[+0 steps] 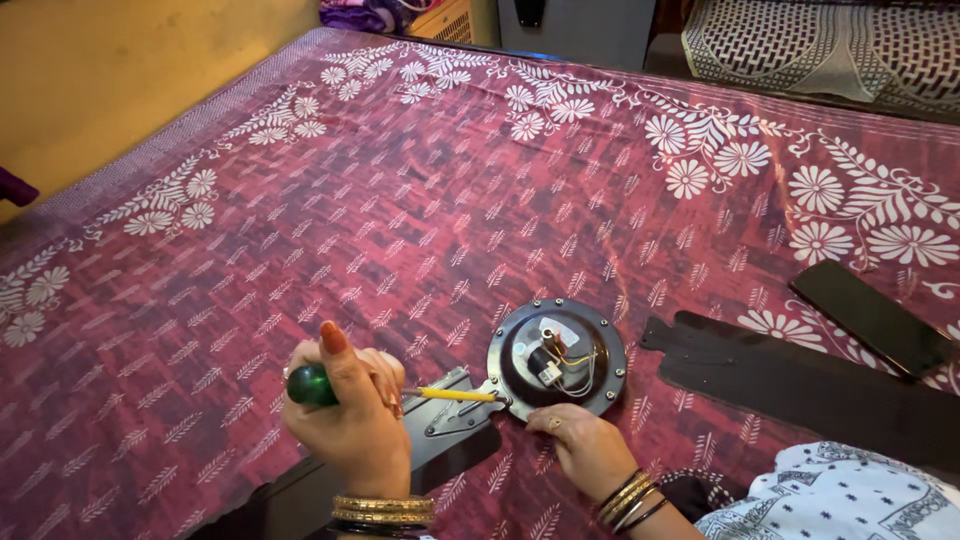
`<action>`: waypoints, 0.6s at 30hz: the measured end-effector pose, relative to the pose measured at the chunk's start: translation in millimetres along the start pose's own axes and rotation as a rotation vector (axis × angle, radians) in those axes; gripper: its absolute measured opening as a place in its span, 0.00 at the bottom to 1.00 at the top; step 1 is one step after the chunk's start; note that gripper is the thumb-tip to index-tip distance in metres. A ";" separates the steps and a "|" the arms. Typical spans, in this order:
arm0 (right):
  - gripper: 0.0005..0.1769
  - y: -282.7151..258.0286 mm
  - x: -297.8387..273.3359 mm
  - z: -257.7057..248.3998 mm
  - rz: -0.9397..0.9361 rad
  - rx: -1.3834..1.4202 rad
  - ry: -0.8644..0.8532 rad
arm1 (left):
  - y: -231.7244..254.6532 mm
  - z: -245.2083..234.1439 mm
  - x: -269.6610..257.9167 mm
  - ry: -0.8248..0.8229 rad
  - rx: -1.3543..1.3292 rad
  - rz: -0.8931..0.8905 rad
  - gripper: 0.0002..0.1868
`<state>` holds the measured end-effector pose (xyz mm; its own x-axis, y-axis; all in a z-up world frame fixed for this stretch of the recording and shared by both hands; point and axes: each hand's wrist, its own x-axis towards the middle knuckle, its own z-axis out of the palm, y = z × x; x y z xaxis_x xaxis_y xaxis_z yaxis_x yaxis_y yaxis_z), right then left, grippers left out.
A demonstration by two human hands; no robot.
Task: The person uses a screwdriver to tighten screws on the central motor housing of a ceiling fan placed on a table. The person repeatedly adjusts the fan and tightens multiple screws around the motor base.
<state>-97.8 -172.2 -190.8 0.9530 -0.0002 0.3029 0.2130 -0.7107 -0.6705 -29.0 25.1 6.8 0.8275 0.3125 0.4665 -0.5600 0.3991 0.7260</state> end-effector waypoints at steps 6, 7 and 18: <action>0.19 1.8 -0.3 1.9 -0.007 -0.014 0.001 | -2.7 0.9 -1.6 -0.005 0.014 0.017 0.21; 0.19 2.3 -0.9 2.2 -0.008 -0.014 0.005 | -3.5 1.8 -1.2 0.008 0.039 -0.002 0.21; 0.16 -1.9 4.6 6.9 0.032 -0.019 0.061 | -11.8 30.4 2.6 0.054 0.421 -0.153 0.17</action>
<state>-92.4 -166.0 -192.8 0.9443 -0.0660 0.3224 0.1776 -0.7227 -0.6680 -18.9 -5.0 14.8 0.8901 0.3259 0.3185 -0.3564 0.0622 0.9323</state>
